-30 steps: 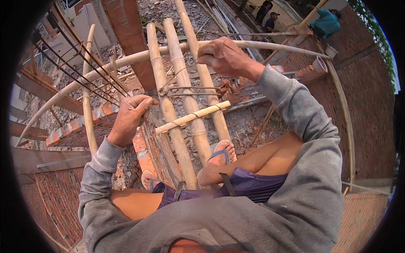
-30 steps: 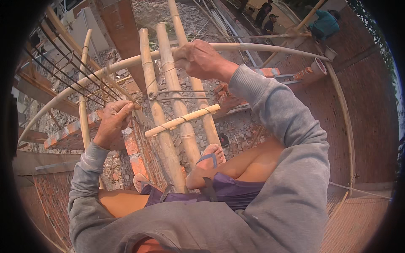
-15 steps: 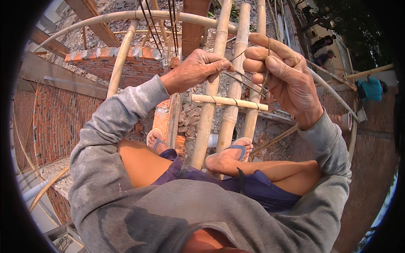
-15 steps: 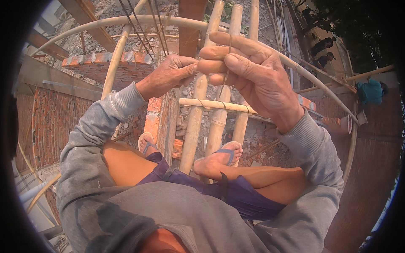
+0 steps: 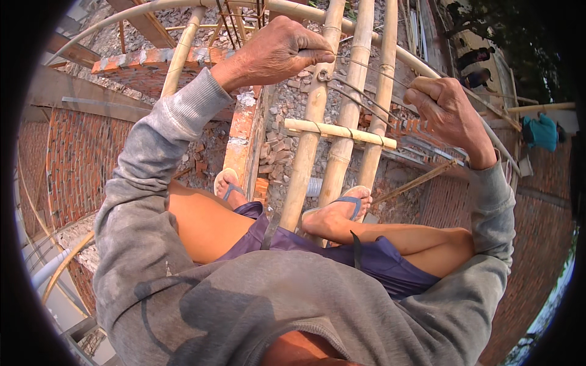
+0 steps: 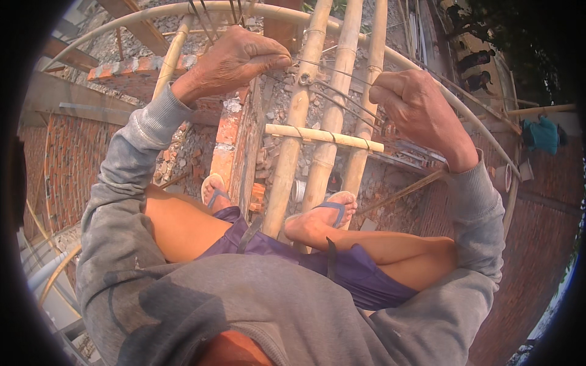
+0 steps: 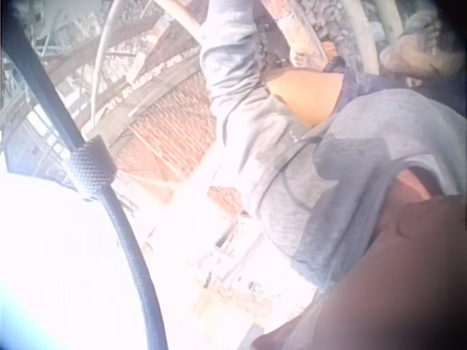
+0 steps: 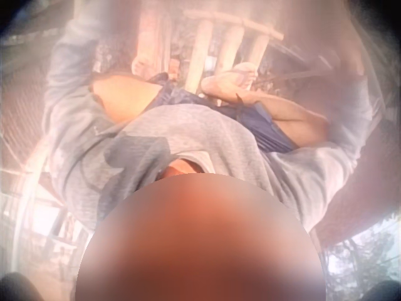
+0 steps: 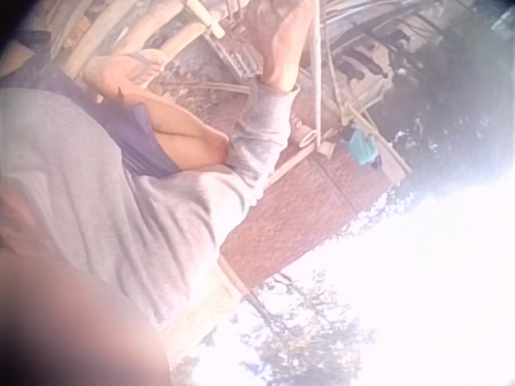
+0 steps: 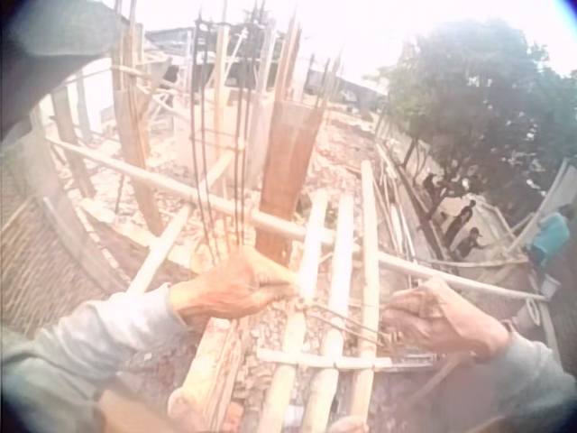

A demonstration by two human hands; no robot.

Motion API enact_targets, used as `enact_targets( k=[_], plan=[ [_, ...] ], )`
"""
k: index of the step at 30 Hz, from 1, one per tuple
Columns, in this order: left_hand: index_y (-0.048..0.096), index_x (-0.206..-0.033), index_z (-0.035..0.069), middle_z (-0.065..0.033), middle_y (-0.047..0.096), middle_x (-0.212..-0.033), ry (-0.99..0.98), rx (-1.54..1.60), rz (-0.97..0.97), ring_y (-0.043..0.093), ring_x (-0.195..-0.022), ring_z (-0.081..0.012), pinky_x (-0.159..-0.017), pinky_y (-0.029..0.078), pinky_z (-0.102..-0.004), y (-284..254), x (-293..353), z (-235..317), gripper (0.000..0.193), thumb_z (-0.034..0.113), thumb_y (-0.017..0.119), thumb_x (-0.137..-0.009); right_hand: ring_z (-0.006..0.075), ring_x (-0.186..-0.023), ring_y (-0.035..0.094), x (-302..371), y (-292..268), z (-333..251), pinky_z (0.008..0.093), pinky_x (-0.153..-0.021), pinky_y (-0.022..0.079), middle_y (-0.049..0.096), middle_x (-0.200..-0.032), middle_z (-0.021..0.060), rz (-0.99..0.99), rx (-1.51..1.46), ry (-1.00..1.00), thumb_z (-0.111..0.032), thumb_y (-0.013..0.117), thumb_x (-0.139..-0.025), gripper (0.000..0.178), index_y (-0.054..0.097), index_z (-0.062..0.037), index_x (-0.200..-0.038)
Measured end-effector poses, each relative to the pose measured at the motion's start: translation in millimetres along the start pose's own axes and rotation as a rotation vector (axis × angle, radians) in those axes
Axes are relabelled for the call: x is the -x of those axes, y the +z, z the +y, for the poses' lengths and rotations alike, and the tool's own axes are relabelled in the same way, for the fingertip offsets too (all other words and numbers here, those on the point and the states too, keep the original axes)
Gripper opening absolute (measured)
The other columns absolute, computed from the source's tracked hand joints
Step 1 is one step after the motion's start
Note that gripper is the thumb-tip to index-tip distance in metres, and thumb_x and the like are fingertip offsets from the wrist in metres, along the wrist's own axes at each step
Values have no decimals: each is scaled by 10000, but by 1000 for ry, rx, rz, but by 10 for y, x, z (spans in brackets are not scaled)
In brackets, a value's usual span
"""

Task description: The person assembles a bamboo scaffolding structure by tying bamboo poles together with wire. They use pliers to twist and secure the wire around the joints, then climb the structure to continue working at height.

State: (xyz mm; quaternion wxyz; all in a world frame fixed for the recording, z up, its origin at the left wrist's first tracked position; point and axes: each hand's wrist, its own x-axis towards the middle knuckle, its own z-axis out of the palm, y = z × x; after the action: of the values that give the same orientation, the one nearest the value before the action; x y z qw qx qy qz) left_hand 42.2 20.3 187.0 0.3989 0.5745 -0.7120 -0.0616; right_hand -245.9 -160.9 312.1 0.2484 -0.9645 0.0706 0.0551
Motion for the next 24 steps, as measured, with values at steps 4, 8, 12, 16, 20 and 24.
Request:
enact_targets(
  k=[4, 8, 12, 16, 20, 24],
  plan=[
    [883, -1143, 108, -9, 750, -782, -323, 462, -16, 600, -686, -91, -621, 507, -352, 216, 66, 132, 354, 407, 695, -1116, 61, -592, 447, 59, -367, -337, 252, -553, 373, 635, -818, 27, -14, -1233, -166, -238, 490, -1210, 413, 661, 123, -1313],
    [877, -1136, 92, -7, 709, -745, -304, 912, -177, 566, -667, -118, -616, 479, -364, 654, 43, 735, 356, 402, 704, -1110, 135, -970, 708, -20, -311, -449, 268, -808, 576, 682, -1346, 219, 756, -1008, -170, -173, 446, -1217, 467, 481, 134, -1567],
    [856, -1155, 42, -16, 694, -733, -4, 667, -249, 530, -649, -137, -608, 444, -350, 622, -14, 747, 327, 337, 728, -1095, 286, -1072, 784, -15, -78, -162, 393, -924, 634, 793, -1255, 163, 346, 447, -595, -66, 674, -1052, 359, 703, 3, -1403],
    [856, -1131, 35, -53, 728, -763, 37, 358, -83, 554, -662, -153, -624, 474, -373, 234, 6, 70, 317, 325, 737, -1085, 269, -662, 620, 140, 82, -21, 453, -649, 523, 683, -779, 94, 155, 551, -145, -160, 750, -1013, 200, 722, -18, -1151],
    [860, -1127, 42, 14, 666, -727, -323, 510, -96, 467, -638, -93, -581, 399, -306, 160, 185, -190, 403, 395, 668, -1133, 190, -655, 632, 137, -339, -175, 447, -635, 515, 672, -729, 132, 64, -897, 29, -154, 727, -1058, 210, 708, 24, -1167],
    [860, -1143, 43, 40, 629, -719, -414, 875, -230, 428, -638, -70, -573, 359, -298, 713, 76, 360, 457, 440, 632, -1148, 218, -719, 697, -94, -184, -243, 456, -697, 566, 730, -848, 159, 422, -916, -158, -123, 728, -1037, 222, 702, 27, -1199]
  ],
)
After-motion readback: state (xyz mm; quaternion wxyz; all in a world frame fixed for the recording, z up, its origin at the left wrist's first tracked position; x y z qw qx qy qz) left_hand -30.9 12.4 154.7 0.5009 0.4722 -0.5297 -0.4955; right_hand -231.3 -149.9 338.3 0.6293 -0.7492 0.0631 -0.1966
